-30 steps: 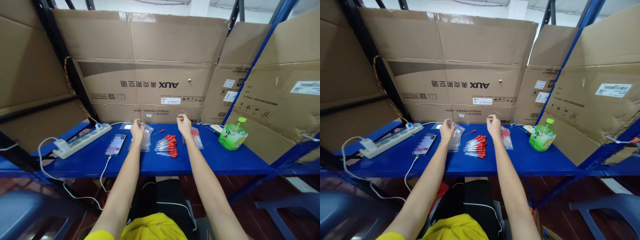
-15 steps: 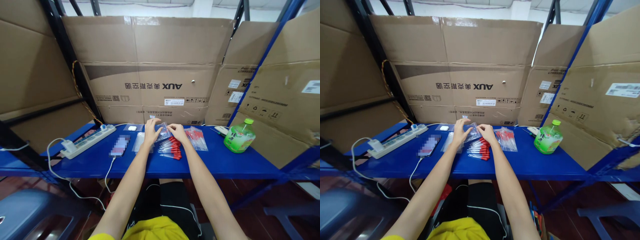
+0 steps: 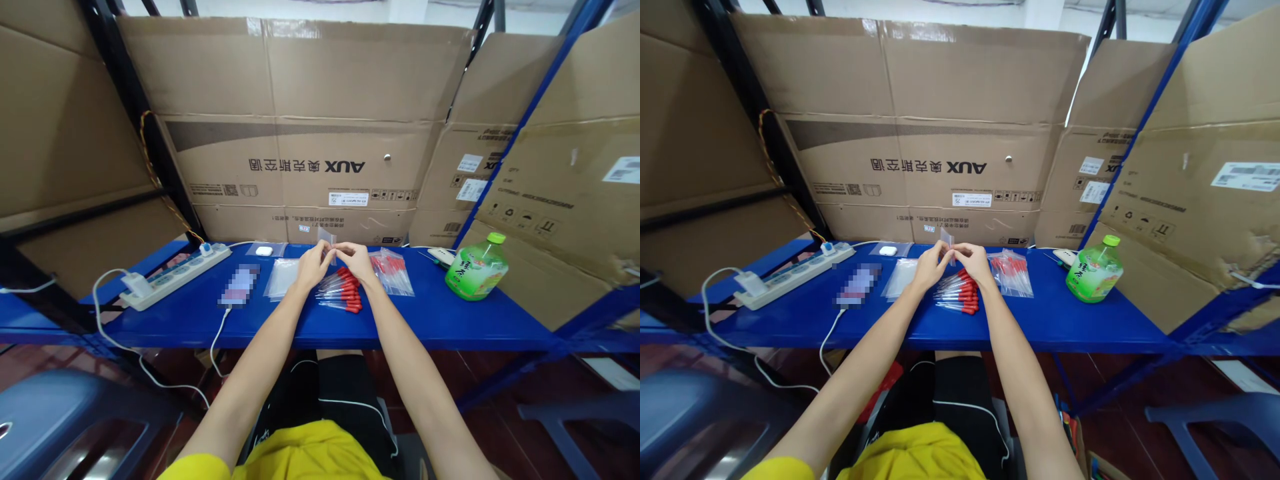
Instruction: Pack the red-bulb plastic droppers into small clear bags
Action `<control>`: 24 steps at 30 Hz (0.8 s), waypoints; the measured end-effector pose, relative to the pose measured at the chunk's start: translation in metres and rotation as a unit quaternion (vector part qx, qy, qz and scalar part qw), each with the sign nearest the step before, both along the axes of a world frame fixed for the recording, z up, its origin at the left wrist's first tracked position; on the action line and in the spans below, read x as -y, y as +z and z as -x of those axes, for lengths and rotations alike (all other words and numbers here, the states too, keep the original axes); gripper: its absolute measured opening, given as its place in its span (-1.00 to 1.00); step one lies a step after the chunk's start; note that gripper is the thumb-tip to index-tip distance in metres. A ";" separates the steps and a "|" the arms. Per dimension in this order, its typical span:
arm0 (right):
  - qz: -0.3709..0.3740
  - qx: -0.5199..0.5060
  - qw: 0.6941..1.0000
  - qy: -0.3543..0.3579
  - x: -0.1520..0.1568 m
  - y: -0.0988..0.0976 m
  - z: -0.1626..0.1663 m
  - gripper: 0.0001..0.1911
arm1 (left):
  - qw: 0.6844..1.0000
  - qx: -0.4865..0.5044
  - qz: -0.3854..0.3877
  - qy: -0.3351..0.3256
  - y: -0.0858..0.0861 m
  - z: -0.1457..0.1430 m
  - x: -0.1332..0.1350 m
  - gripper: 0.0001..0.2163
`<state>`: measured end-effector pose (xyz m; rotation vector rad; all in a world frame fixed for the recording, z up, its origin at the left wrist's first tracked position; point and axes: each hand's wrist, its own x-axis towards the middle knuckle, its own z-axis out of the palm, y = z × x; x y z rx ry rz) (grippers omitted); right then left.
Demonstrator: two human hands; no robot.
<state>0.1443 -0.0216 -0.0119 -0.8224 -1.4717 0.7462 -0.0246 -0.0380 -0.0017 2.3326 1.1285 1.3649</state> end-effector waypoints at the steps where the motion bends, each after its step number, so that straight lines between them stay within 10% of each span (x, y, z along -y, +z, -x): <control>1: -0.003 0.002 1.000 -0.006 0.001 0.000 0.000 -0.62 | 1.000 -0.002 0.001 0.001 0.000 0.000 0.001 -0.74; 13: -0.028 0.065 0.997 -0.017 0.006 -0.001 0.002 -0.71 | 0.998 -0.051 0.005 0.040 0.002 -0.001 -0.002 -0.73; 24: -0.097 0.182 0.944 -0.258 0.012 0.005 0.002 -0.91 | 0.987 -0.065 -0.030 0.143 -0.002 0.000 -0.006 -0.83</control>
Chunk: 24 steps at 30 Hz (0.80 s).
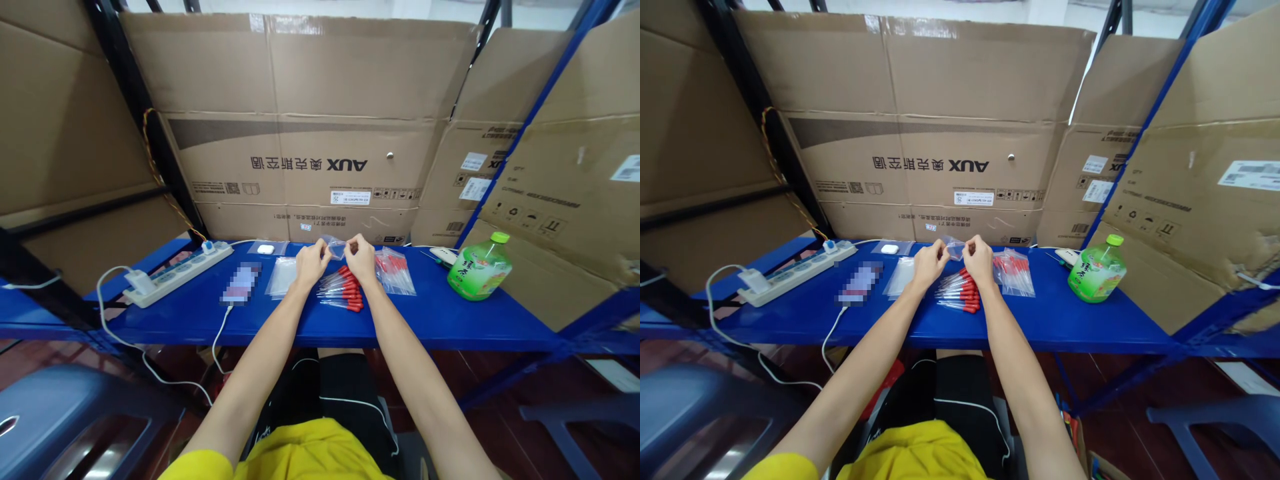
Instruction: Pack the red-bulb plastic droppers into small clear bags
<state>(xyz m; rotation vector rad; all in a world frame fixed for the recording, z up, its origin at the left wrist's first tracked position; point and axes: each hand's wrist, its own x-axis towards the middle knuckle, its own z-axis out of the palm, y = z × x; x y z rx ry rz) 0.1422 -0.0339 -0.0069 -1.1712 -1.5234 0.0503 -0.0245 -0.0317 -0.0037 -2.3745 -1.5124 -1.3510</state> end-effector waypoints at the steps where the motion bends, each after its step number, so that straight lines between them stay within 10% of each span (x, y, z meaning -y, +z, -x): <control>1: 0.003 0.020 1.000 0.007 0.000 -0.001 0.000 -0.92 | 1.000 0.007 0.004 -0.006 0.000 0.000 0.000 -0.84; 18: -0.010 0.034 0.992 -0.119 0.002 0.001 -0.002 -0.70 | 0.983 0.089 0.066 -0.147 0.001 -0.005 0.005 -0.87; 21: -0.027 0.045 0.995 -0.086 0.006 0.004 0.004 -0.67 | 0.915 0.277 0.206 -0.210 -0.001 -0.014 -0.001 -0.63; 24: -0.032 0.090 0.995 -0.015 0.010 0.006 0.011 -0.63 | 0.769 0.455 0.351 -0.279 0.002 -0.021 -0.005 -0.36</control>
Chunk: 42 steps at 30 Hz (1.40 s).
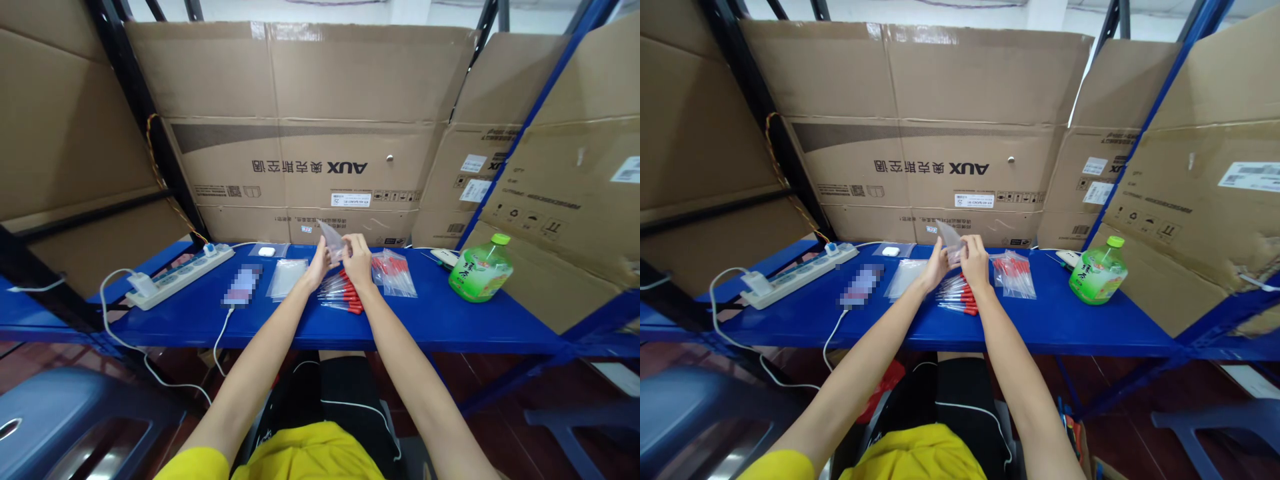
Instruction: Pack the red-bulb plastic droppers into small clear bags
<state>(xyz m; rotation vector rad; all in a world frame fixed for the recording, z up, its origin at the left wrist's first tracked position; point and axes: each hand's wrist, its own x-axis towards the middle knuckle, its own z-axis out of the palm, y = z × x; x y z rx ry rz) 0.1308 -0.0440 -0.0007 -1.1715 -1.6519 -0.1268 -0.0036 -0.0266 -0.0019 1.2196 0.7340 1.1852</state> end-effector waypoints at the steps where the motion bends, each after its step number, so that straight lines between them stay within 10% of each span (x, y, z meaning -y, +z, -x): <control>1: 0.007 0.020 0.999 0.029 0.001 0.000 0.003 -0.62 | 0.998 0.045 0.030 -0.023 0.002 0.000 0.000 -0.34; 7: 0.046 0.080 0.989 0.115 0.003 0.000 0.013 -0.55 | 0.982 0.172 0.071 -0.002 0.013 0.012 0.003 -0.56; 23: 0.092 0.149 0.985 0.003 -0.007 -0.002 -0.002 -0.63 | 0.952 0.258 0.088 0.140 -0.004 0.028 -0.018 -0.71; 42: 0.344 0.329 0.879 -0.018 -0.075 -0.004 0.010 -0.66 | 0.911 0.350 0.118 0.183 0.000 0.048 -0.023 -0.68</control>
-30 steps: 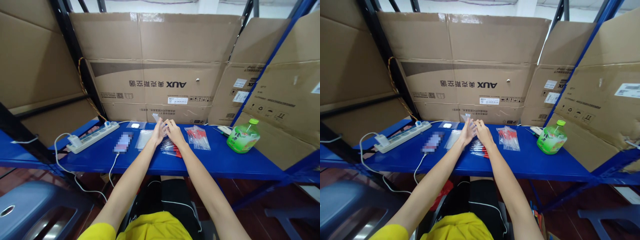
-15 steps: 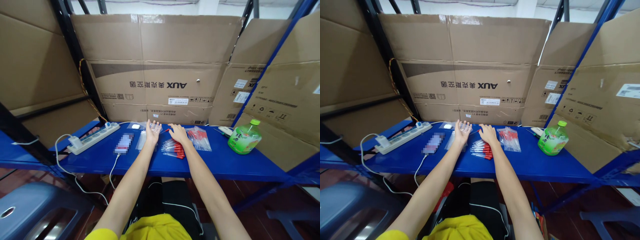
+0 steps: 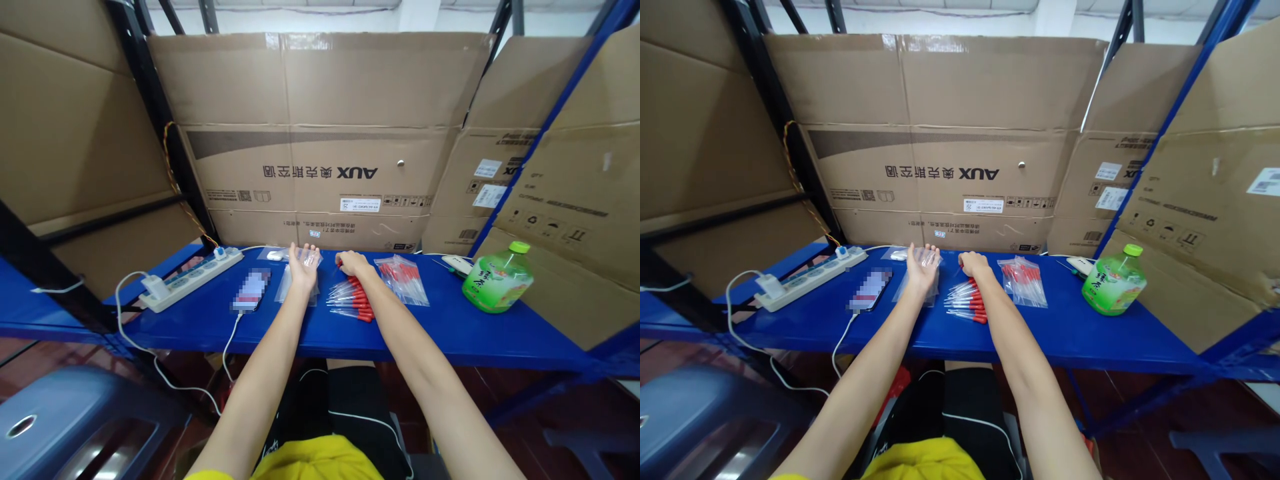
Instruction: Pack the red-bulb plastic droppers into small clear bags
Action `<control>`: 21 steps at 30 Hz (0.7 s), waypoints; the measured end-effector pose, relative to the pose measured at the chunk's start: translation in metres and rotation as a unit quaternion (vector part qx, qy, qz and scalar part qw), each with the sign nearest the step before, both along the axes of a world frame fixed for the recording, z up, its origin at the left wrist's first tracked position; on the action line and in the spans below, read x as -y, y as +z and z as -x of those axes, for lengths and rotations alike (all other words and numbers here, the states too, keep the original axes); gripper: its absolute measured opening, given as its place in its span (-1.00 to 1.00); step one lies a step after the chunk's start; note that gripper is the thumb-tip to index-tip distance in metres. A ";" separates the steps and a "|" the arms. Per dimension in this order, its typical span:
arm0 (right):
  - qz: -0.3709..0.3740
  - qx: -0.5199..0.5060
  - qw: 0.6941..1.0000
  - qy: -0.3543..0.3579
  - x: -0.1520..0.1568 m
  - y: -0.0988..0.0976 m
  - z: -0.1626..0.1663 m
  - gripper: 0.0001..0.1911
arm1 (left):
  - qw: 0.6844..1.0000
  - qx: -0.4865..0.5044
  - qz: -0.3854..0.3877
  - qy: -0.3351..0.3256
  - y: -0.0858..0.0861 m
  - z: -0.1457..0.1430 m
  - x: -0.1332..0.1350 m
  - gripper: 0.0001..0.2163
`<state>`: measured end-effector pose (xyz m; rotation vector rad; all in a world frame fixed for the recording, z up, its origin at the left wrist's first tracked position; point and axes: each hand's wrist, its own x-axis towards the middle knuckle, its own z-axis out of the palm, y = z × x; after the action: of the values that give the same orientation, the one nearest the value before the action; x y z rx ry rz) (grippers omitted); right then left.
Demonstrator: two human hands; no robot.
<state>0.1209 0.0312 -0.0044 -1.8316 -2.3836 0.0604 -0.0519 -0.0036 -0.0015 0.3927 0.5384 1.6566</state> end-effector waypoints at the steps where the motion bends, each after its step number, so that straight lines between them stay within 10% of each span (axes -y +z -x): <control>1: 0.001 0.008 1.000 0.005 -0.001 0.001 0.000 -0.68 | 1.000 0.020 0.007 -0.004 0.001 0.000 0.001 -0.69; 21: -0.072 0.081 0.987 0.116 0.009 0.028 -0.012 -0.76 | 0.971 0.235 0.040 -0.015 0.008 0.012 0.004 -0.65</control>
<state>0.1333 0.0219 0.0238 -1.5439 -2.6226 -0.2406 -0.0637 -0.0080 0.0060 -0.0565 0.2410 1.6221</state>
